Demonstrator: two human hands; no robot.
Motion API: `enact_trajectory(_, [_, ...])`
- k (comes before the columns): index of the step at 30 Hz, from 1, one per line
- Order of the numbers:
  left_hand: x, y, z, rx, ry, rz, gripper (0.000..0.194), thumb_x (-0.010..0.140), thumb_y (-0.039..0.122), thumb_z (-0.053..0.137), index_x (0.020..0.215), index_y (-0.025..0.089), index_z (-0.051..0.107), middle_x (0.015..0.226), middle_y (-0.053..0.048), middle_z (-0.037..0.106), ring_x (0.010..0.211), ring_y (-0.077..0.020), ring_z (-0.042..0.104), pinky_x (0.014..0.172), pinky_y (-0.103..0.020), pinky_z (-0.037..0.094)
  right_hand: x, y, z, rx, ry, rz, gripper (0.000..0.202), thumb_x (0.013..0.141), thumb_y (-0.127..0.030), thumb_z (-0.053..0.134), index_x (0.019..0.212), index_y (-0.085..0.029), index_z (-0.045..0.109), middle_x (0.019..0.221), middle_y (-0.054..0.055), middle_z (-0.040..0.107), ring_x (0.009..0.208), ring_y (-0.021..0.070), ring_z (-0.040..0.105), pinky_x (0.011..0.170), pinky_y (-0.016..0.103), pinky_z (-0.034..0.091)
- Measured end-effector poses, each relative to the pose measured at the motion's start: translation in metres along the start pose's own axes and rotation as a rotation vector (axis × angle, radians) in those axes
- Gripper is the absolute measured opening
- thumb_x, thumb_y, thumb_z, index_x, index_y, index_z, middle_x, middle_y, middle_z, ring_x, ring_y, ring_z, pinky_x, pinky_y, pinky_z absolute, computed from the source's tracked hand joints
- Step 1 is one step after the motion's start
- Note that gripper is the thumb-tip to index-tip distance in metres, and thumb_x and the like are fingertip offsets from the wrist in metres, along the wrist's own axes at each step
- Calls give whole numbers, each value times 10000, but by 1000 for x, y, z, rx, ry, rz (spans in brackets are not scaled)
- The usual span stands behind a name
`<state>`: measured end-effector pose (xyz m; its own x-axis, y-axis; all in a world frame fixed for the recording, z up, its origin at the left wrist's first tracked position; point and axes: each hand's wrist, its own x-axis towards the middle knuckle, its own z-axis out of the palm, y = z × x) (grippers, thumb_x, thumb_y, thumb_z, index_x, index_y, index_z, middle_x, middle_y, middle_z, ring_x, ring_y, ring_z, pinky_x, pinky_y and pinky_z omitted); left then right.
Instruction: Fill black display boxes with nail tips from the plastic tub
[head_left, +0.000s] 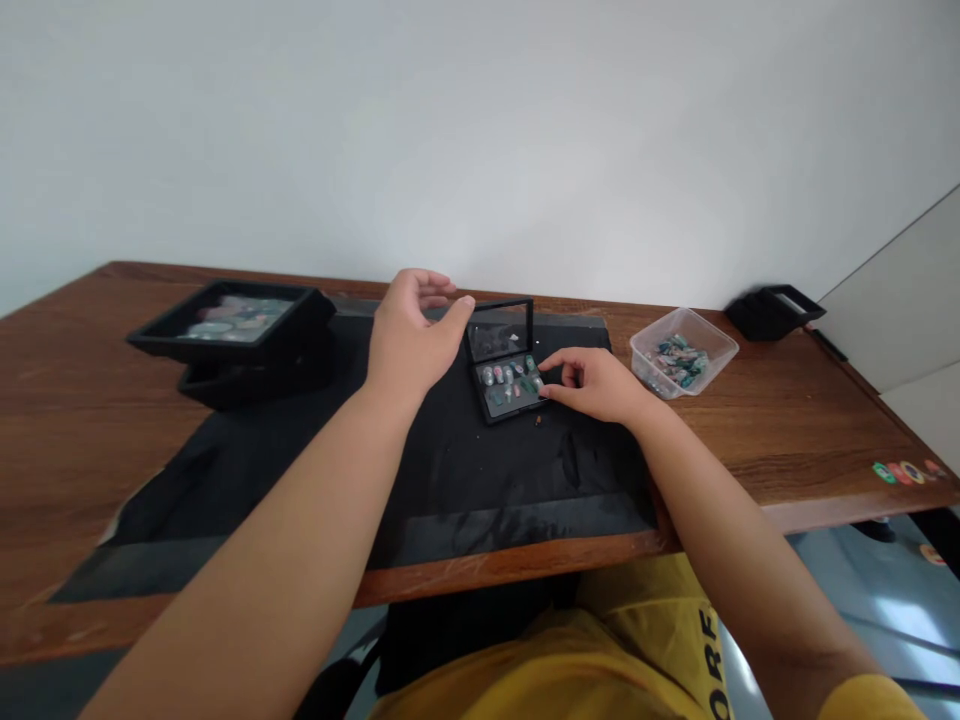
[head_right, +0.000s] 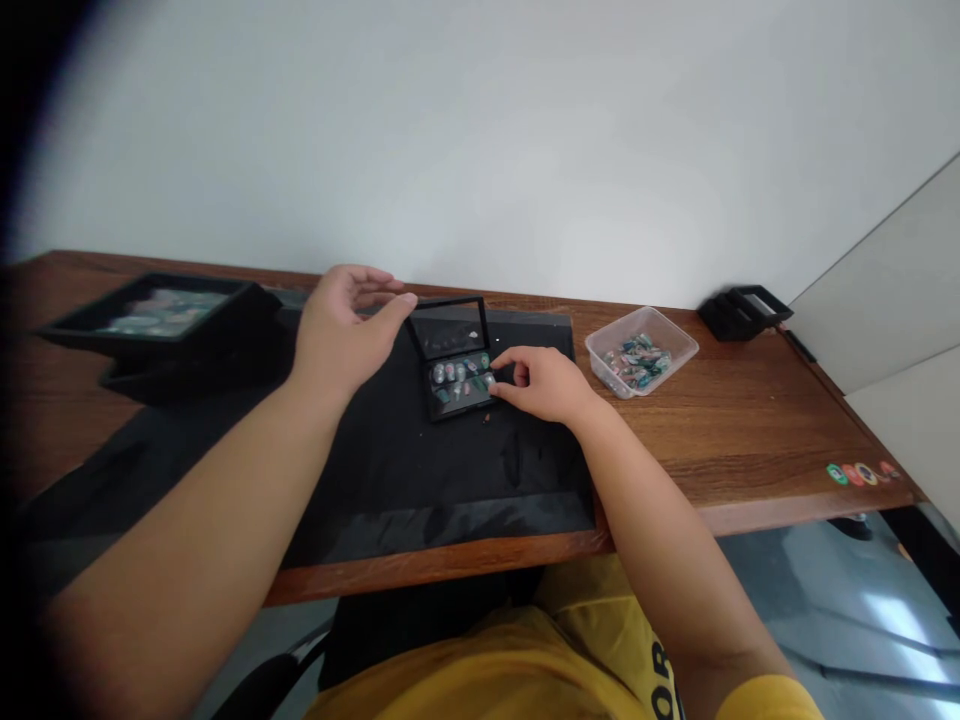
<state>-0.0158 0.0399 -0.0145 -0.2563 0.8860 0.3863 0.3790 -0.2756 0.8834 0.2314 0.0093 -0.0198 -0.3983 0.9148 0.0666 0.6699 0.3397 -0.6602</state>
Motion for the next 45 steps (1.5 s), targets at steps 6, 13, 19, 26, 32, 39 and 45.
enact_trajectory(6, [-2,3,0,110,-22,47,195,871,280,728,1036,235,634,1097,-54,795,1075,-243,732,822,-356,526,0,-3,3,-60,21,23,266,876,-259,798,1131,-184,787,673,-56,570,636,118,511,667,268,357])
enact_trajectory(13, [0,8,-6,275,-144,12,449,844,345,787,1272,240,700,1145,-60,816,998,-254,745,933,-390,590,-2,-8,-2,-108,31,34,203,911,-283,779,1085,-178,789,667,-54,577,621,114,510,656,270,356])
enact_trajectory(19, [10,1,-21,257,-347,108,545,775,273,817,1312,256,729,1194,-64,816,1032,-253,758,996,-387,605,-7,-9,-13,-186,116,43,214,968,-335,723,1113,-191,787,711,-31,635,652,127,549,652,283,351])
enact_trajectory(26, [9,7,-27,240,-426,22,478,761,307,826,1235,249,798,1077,-47,854,1081,-297,781,1036,-436,601,-8,-12,-7,-159,85,6,390,911,-308,794,1279,-193,734,780,-34,658,677,126,572,666,277,365])
enact_trajectory(32, [10,9,-28,185,-469,-26,459,723,325,842,1174,249,822,1071,-47,856,1152,-317,778,1085,-465,589,-6,-12,-6,-154,26,-2,249,851,-240,844,1091,-191,800,680,-58,589,627,111,518,657,275,342])
enact_trajectory(39, [9,6,-26,160,-501,35,423,725,391,825,1129,267,819,1027,-36,856,1080,-296,789,1027,-393,610,-4,-8,-1,-76,7,-11,124,871,-213,799,992,-195,821,632,-58,561,601,104,473,644,266,317])
enact_trajectory(45, [8,7,-25,174,-496,53,422,736,364,819,1146,267,826,967,-31,848,940,-241,776,941,-373,618,-5,-11,1,-139,37,-33,263,918,-225,736,1173,-230,799,787,-16,686,705,141,555,689,280,353])
